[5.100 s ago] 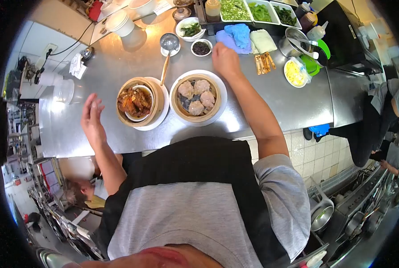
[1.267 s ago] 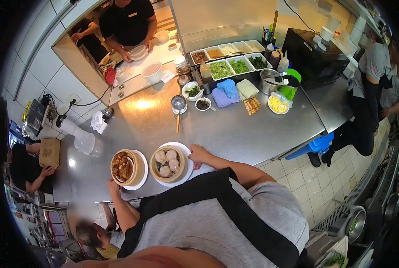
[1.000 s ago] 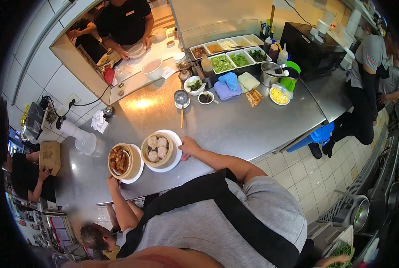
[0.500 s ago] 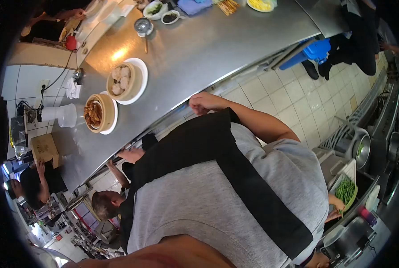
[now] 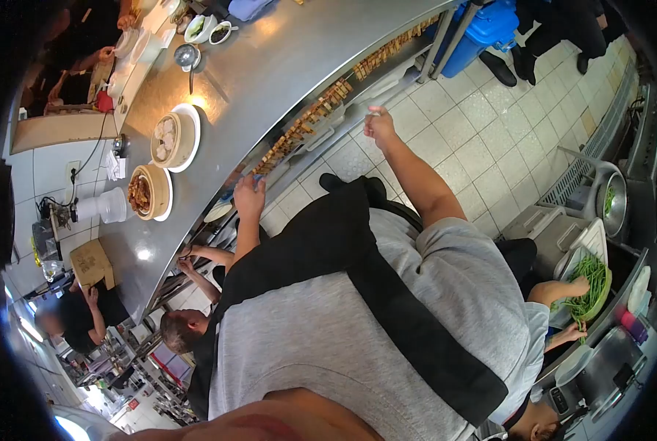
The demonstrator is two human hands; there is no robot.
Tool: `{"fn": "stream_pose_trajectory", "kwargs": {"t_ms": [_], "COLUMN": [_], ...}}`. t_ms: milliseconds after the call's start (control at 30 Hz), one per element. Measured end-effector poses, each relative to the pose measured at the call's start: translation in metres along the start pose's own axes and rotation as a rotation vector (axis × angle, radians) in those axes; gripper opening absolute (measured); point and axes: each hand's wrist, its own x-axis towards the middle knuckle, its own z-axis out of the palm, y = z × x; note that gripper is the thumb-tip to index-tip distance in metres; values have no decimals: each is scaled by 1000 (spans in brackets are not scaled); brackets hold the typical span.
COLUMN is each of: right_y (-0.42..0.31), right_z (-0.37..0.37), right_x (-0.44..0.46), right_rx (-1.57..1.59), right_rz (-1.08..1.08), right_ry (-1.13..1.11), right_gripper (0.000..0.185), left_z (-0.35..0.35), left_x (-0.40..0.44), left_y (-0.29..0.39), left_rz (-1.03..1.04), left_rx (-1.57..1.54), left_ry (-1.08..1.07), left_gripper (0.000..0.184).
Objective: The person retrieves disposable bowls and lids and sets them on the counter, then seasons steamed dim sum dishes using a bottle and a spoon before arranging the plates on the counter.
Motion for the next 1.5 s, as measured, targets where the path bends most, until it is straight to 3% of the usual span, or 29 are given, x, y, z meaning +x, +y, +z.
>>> {"fn": "stream_pose_trajectory", "kwargs": {"t_ms": [267,467,500,633,767,1100,1200,1267,1333,1433,1500], "right_y": [-34,-49,-51,-62,-83,-79,-77,-84,-94,-117,-149], "right_z": [30,37,37,32,37,22,4,-9,-32,-60,-18], "right_x": [-1,2,5,10,3,35,39,42,43,30,-20], "right_rx": [340,585,600,587,648,688,472,401,257,333,349], "right_rz": [7,-44,-42,-55,-56,-110,-243,-313,-366,-440,-575], "right_ry": [-290,-265,-266,-281,-184,41,104,166,240,360,309], "right_gripper": [59,54,47,65,71,59,49,30,28,19,20], "left_z": [-24,-28,-28,-29,-35,-38,-35,-38,-36,-41,-41], "left_x": [-32,-34,-35,-38,-39,-37,-36,-37,-36,-41,-35], "left_y": [19,21,21,22,24,25,22,22,20,23,25], "left_rz": [17,15,17,10,-3,-30,-13,-1,-2,-56,-66], "left_rx": [-63,-31,-33,-22,-15,3,-7,0,-6,-18,-38], "left_ry": [61,55,51,40,14,-29,1,-3,34,29,5], "left_gripper": [31,32,32,35,37,40,41,41,41,43,44]}}
